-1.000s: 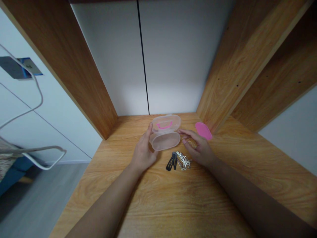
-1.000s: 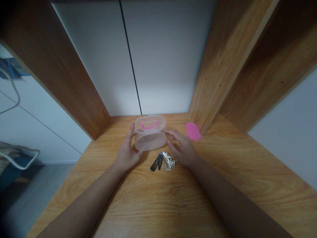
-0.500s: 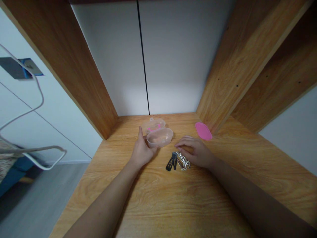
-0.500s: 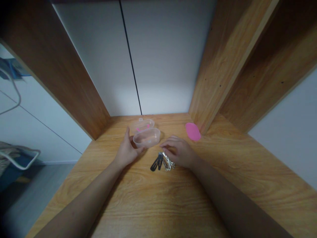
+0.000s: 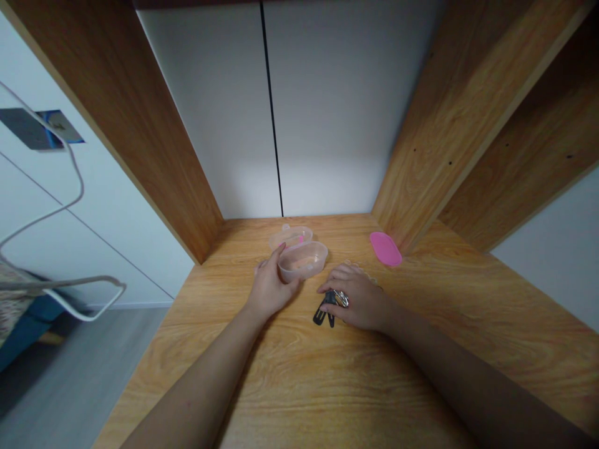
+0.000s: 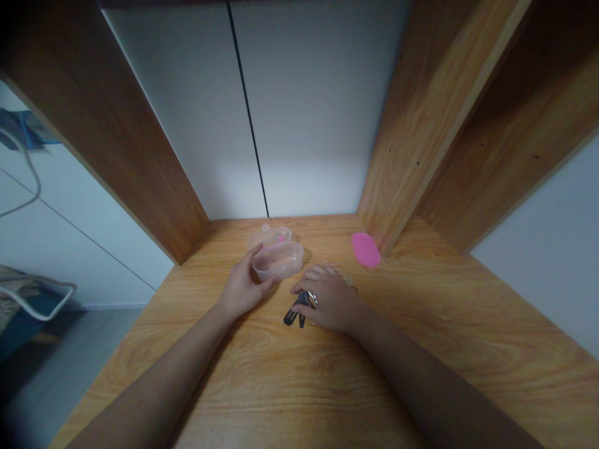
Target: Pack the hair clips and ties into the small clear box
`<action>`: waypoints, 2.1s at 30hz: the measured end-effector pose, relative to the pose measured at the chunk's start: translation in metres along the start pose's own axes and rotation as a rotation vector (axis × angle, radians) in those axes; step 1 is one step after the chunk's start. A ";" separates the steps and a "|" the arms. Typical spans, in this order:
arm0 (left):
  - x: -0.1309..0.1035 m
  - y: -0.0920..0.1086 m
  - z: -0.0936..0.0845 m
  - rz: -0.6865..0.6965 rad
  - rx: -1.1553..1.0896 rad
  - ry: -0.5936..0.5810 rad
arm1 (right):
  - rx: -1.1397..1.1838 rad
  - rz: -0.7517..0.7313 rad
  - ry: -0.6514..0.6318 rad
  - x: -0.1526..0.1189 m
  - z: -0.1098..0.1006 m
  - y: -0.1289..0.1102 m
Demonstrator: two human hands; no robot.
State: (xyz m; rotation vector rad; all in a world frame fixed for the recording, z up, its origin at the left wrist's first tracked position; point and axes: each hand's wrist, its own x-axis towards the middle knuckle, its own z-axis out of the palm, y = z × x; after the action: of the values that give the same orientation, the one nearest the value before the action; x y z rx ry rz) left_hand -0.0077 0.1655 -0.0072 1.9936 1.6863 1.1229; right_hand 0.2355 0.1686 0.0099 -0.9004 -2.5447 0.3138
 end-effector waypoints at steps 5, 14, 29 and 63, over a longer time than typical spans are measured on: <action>0.000 0.001 -0.001 0.048 0.042 -0.003 | 0.118 -0.119 0.076 0.001 -0.001 -0.003; -0.001 -0.002 0.001 0.086 0.062 -0.013 | 0.415 -0.052 0.447 0.002 -0.005 -0.005; -0.009 0.014 -0.006 0.245 0.007 -0.192 | 0.174 0.169 0.674 0.004 -0.009 0.000; -0.003 0.000 0.000 0.055 0.109 0.002 | -0.201 0.075 -0.096 -0.005 -0.023 0.001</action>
State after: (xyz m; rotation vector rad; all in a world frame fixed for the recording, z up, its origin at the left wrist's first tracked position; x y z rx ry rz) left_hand -0.0073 0.1632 -0.0082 2.1168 1.7384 1.0726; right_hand 0.2504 0.1680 0.0288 -1.0811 -2.6707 0.1275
